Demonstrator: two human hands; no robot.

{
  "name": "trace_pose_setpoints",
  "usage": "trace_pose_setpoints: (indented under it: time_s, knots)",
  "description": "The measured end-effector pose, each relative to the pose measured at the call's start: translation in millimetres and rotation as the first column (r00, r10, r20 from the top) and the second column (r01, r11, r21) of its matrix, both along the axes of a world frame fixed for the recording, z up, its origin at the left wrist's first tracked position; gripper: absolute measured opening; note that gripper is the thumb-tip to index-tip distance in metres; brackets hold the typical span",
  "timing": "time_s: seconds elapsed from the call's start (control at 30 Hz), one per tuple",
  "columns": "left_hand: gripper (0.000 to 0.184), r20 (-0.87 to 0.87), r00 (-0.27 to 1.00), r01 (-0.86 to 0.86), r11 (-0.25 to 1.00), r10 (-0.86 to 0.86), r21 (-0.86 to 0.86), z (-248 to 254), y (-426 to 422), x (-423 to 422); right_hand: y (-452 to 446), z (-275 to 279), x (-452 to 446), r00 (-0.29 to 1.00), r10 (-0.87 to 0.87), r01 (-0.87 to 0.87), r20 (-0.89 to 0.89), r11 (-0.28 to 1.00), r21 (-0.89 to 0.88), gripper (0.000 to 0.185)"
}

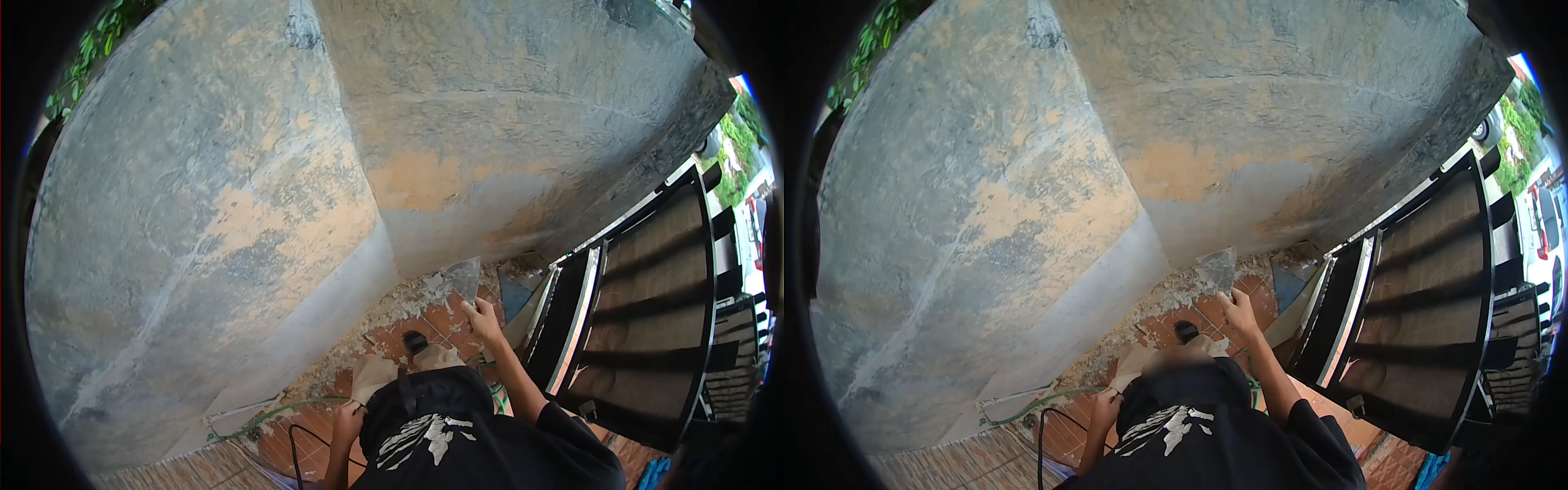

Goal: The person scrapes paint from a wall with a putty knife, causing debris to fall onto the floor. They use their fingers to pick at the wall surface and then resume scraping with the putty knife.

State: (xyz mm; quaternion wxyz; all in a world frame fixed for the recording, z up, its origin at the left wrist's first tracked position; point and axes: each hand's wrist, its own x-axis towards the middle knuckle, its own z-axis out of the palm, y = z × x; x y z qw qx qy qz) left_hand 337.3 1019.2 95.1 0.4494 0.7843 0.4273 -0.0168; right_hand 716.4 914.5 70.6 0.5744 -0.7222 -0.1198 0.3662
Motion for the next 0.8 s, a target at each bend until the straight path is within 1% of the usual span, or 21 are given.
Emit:
trace_pose_setpoints:
  time_s: [0.03, 0.07, 0.1, 0.13, 0.17, 0.2, 0.23, 0.27, 0.3, 0.33, 0.37, 0.4, 0.43, 0.47, 0.5, 0.57, 0.6, 0.63, 0.7, 0.77, 0.8]
  knots:
    - [0.014, 0.091, 0.995, 0.017, 0.993, -0.028, 0.117, -2.5, 11.3, 14.1, -3.6, 4.1, 6.7, 1.000, -0.031, 0.031, -0.002, 0.999, -0.009, 0.024]
    - [0.014, 0.090, 0.994, 0.052, 0.993, -0.062, 0.105, -4.7, 25.8, 27.0, -10.7, 9.0, 11.9, 0.992, -0.121, 0.121, -0.020, 0.992, -0.029, 0.024]
    - [0.015, 0.082, 0.989, 0.108, 0.985, -0.119, 0.132, 0.1, 41.9, 47.4, -22.9, 12.6, 14.9, 0.975, -0.220, 0.218, -0.035, 0.974, -0.054, 0.023]
    - [0.016, 0.067, 0.979, 0.179, 0.971, -0.192, 0.159, 3.1, 56.0, 58.2, -38.5, 6.8, 12.8, 0.955, -0.293, 0.293, -0.039, 0.956, -0.026, 0.023]
    - [0.016, 0.068, 0.963, 0.248, 0.957, -0.260, 0.148, -6.4, 74.0, 60.3, -56.4, 6.8, 5.7, 0.932, -0.361, 0.360, -0.037, 0.932, -0.036, 0.023]
    - [0.018, 0.076, 0.927, 0.372, 0.927, -0.368, -0.042, -21.6, 100.0, 63.6, -70.0, 8.9, -2.2, 0.895, -0.444, 0.440, -0.047, 0.895, -0.066, 0.023]
    - [0.020, 0.089, 0.881, 0.471, 0.851, -0.464, -0.233, -32.2, 120.5, 65.7, -82.5, 8.3, -14.4, 0.854, -0.517, 0.510, -0.059, 0.854, -0.099, 0.023]
    - [0.015, 0.242, 0.872, 0.486, 0.811, -0.425, -0.326, -34.9, 133.1, 70.3, -95.2, 0.7, -25.3, 0.796, -0.594, 0.597, -0.114, 0.802, -0.012, 0.021]
    - [0.019, 0.128, 0.861, 0.509, 0.820, -0.493, -0.263, -15.8, 142.4, 80.3, -97.4, -1.4, -37.5, 0.756, -0.647, 0.649, -0.097, 0.760, -0.010, 0.021]
    - [0.024, 0.029, 0.827, 0.556, 0.808, -0.562, -0.193, 2.4, 147.7, 99.4, -101.9, -0.2, -48.5, 0.676, -0.729, 0.728, -0.110, 0.683, -0.055, 0.020]
    - [0.022, 0.009, 0.821, 0.571, 0.820, -0.571, -0.041, -10.8, 149.3, 105.7, -108.4, 0.0, -60.0, 0.582, -0.805, 0.799, -0.117, 0.592, -0.100, 0.019]
    - [0.020, 0.002, 0.824, 0.563, 0.819, -0.567, 0.116, -28.6, 152.2, 102.4, -108.4, -4.4, -73.0, 0.526, -0.844, 0.836, -0.102, 0.536, -0.122, 0.019]
    - [0.018, 0.025, 0.823, 0.550, 0.807, -0.568, 0.215, -42.9, 155.0, 105.7, -101.1, -8.7, -81.1, 0.479, -0.873, 0.861, -0.097, 0.488, -0.142, 0.019]
    - [0.017, 0.045, 0.830, 0.518, 0.798, -0.556, 0.308, -54.5, 159.2, 107.6, -90.5, -4.6, -84.7, 0.468, -0.879, 0.868, -0.086, 0.476, -0.142, 0.019]
    - [0.017, 0.057, 0.806, 0.548, 0.779, -0.589, 0.304, -63.8, 165.0, 110.4, -80.0, -0.8, -88.7, 0.470, -0.879, 0.867, -0.079, 0.477, -0.148, 0.018]
    - [0.018, -0.027, 0.821, 0.555, 0.789, -0.570, 0.264, -79.1, 175.0, 118.9, -64.1, -14.7, -89.3, 0.528, -0.849, 0.841, -0.002, 0.523, -0.134, 0.018]
    - [0.020, -0.012, 0.786, 0.599, 0.756, -0.618, 0.264, -69.1, 177.1, 126.2, -58.2, -27.6, -88.2, 0.574, -0.809, 0.819, 0.127, 0.566, -0.098, 0.017]
    - [0.020, -0.005, 0.770, 0.617, 0.742, -0.638, 0.261, -79.4, 186.1, 125.3, -50.4, -25.6, -85.5, 0.599, -0.791, 0.800, 0.123, 0.585, -0.134, 0.017]
    - [0.021, 0.049, 0.641, 0.759, 0.642, -0.766, 0.108, -104.6, 200.2, 123.6, -35.1, -17.8, -82.6, 0.652, -0.708, 0.757, 0.273, 0.626, -0.185, 0.020]
    - [0.022, 0.092, 0.587, 0.800, 0.594, -0.804, 0.089, -96.0, 203.5, 136.0, -16.7, 14.6, -78.7, 0.651, -0.757, 0.755, 0.046, 0.641, -0.139, 0.024]
    - [0.017, 0.009, 0.570, 0.809, 0.562, -0.822, 0.172, -90.7, 201.7, 144.9, -14.5, 25.4, -76.1, 0.685, -0.728, 0.715, -0.024, 0.678, -0.168, 0.028]
